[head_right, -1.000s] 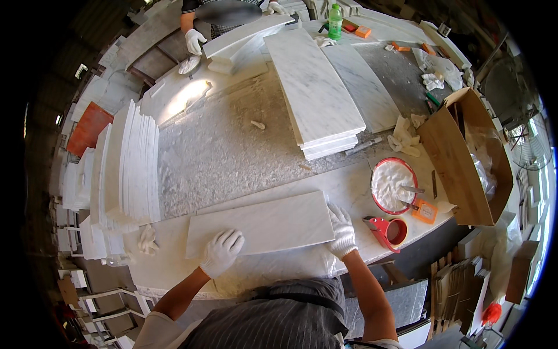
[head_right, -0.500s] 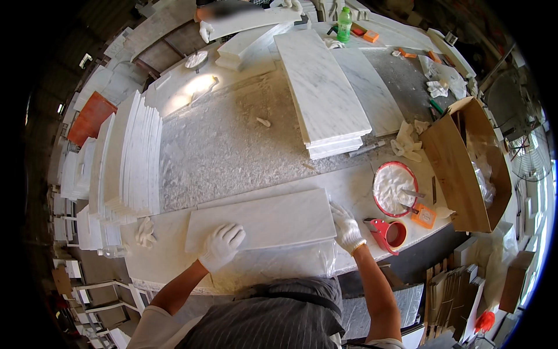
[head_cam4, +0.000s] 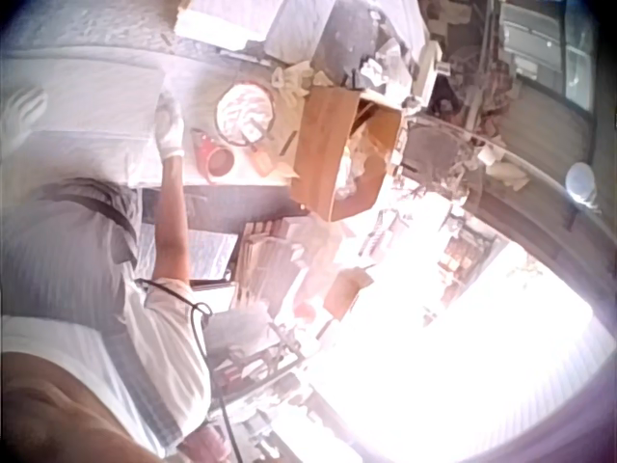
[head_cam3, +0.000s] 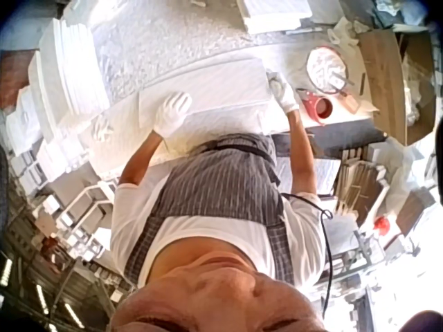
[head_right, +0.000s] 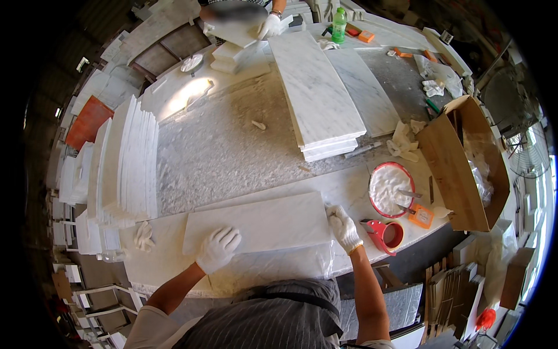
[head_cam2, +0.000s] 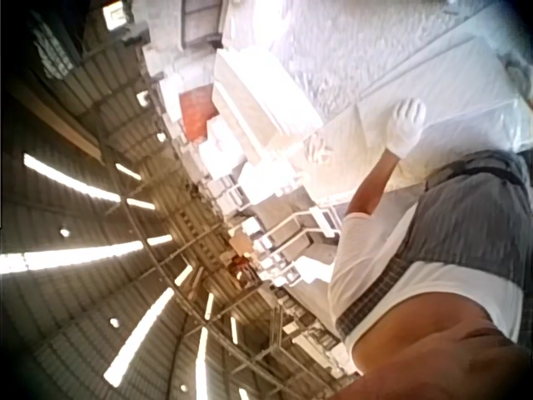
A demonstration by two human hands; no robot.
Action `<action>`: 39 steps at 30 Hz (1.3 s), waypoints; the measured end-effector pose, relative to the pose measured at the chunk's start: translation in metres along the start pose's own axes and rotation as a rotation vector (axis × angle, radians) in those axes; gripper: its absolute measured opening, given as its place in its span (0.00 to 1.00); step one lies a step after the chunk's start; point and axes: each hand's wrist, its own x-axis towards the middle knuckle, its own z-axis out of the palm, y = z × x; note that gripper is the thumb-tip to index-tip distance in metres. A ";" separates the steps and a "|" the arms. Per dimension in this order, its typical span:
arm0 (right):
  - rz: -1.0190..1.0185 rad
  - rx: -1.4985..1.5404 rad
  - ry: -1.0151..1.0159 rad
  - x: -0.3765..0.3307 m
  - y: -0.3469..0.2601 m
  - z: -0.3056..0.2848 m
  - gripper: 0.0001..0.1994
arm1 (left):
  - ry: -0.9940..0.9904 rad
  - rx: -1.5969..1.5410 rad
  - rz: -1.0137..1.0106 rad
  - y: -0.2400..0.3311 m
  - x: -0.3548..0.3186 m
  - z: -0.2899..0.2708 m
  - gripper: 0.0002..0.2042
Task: The person wraps white rectangular objects in paper, folds the edges, and secures them with tape. They then place the wrapped items into a cardboard box. A coworker is visible in the background performing similar wrapping tasks.
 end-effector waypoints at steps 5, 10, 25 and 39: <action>0.121 0.062 0.124 -0.002 -0.008 0.004 0.16 | 0.017 0.008 0.005 0.005 -0.005 0.018 0.21; 0.001 -0.332 0.300 -0.007 -0.019 0.030 0.24 | -0.014 0.018 -0.006 0.011 -0.009 0.028 0.25; 0.072 -0.674 0.292 -0.018 -0.025 0.036 0.16 | 0.418 -0.322 -1.428 -0.025 -0.092 0.067 0.22; 0.173 -0.624 0.362 -0.022 -0.024 0.048 0.19 | 0.229 -0.811 -1.436 -0.038 -0.123 0.094 0.25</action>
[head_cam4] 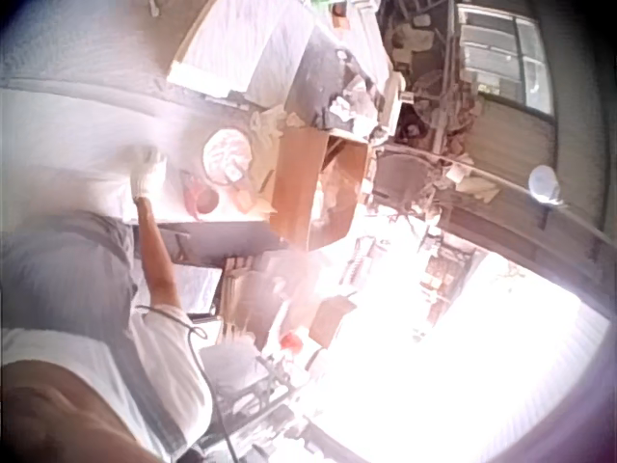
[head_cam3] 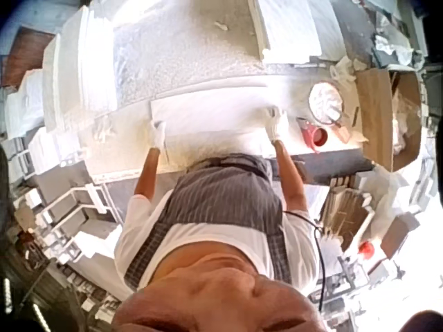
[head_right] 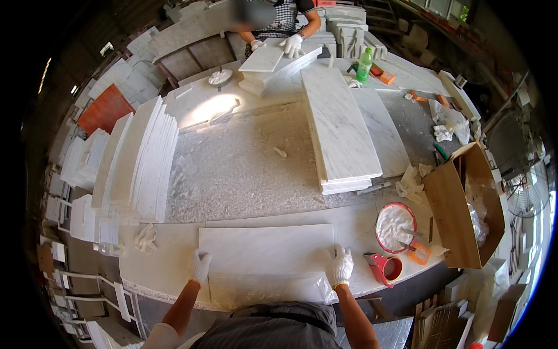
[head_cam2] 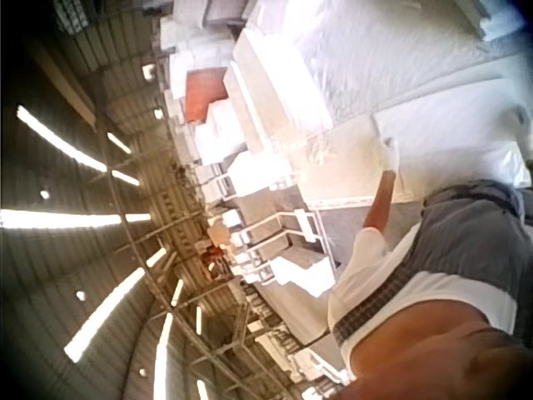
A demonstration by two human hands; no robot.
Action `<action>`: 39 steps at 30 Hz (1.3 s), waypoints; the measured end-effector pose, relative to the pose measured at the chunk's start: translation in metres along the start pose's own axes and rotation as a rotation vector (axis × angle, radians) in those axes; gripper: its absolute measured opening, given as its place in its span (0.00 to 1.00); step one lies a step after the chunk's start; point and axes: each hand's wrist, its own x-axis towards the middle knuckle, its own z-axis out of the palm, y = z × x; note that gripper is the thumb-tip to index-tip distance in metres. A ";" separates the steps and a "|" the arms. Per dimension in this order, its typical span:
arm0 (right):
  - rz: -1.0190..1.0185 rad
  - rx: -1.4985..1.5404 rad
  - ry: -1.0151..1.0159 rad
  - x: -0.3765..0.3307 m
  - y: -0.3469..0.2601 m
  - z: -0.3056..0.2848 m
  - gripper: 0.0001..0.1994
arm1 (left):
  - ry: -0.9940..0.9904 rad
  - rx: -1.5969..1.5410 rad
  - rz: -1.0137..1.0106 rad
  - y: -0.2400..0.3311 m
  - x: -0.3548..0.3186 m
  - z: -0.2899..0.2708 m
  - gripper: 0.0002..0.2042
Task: The person wraps white rectangular objects in paper, folds the edges, and secures them with tape. They then place the wrapped items into a cardboard box. A coworker is visible in the background performing similar wrapping tasks.
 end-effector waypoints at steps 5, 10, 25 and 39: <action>0.045 -0.024 -0.134 0.004 -0.003 -0.004 0.22 | 0.073 0.158 0.068 -0.001 -0.001 -0.004 0.26; -0.038 0.182 -0.025 0.028 -0.013 -0.034 0.29 | -0.084 0.310 0.117 0.007 0.023 -0.020 0.28; -0.186 0.029 0.319 0.198 -0.052 -0.099 0.23 | -0.491 0.133 0.723 0.301 0.002 0.113 0.18; -0.397 0.126 0.193 0.143 -0.111 -0.104 0.12 | -0.599 -0.462 0.287 0.388 0.098 0.204 0.34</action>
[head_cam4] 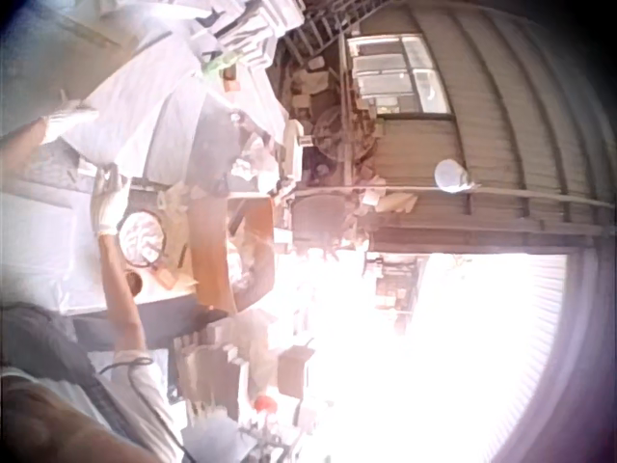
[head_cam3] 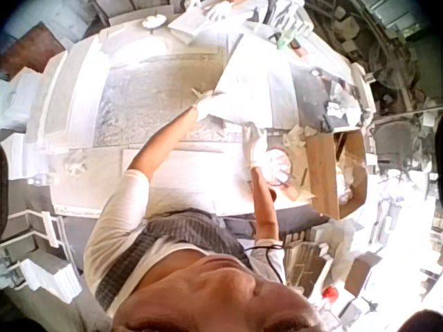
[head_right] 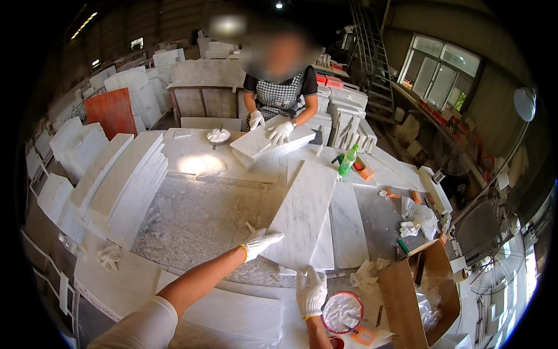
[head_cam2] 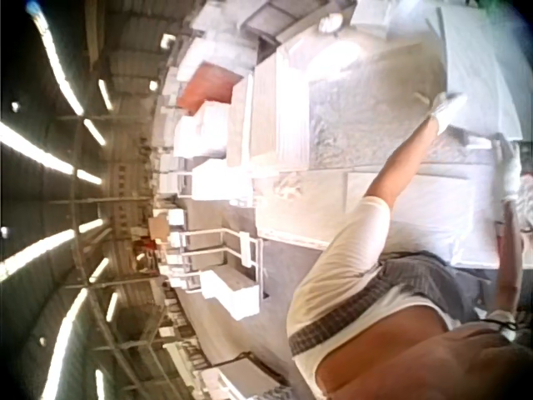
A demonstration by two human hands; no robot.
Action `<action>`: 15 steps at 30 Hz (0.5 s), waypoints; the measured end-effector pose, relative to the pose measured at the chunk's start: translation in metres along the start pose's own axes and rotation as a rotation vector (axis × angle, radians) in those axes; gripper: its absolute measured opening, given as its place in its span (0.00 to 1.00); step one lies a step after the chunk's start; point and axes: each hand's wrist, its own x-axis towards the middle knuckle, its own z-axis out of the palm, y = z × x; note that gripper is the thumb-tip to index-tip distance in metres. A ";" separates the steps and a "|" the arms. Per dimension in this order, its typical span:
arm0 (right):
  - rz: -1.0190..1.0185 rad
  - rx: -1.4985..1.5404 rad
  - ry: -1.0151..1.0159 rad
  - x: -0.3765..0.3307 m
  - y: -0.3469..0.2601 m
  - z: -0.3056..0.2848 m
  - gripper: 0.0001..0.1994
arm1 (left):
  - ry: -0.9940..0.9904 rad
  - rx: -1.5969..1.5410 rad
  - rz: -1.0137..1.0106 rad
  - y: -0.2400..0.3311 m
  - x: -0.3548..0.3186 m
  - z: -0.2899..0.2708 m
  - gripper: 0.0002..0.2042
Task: The person wraps white rectangular objects in paper, folds the edges, and secures them with tape. They then place the wrapped items into a cardboard box. A coworker is visible in the background performing similar wrapping tasks.
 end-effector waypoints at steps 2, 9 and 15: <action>-0.025 0.275 0.155 -0.011 0.023 0.024 0.11 | -0.091 -0.093 0.019 -0.005 0.005 -0.001 0.30; 0.663 1.151 -0.160 -0.049 -0.009 0.069 0.13 | -0.098 -0.172 0.016 0.004 -0.005 -0.003 0.22; 0.451 1.158 -0.281 -0.038 -0.014 0.065 0.27 | -0.094 -0.234 0.027 0.038 -0.037 0.005 0.17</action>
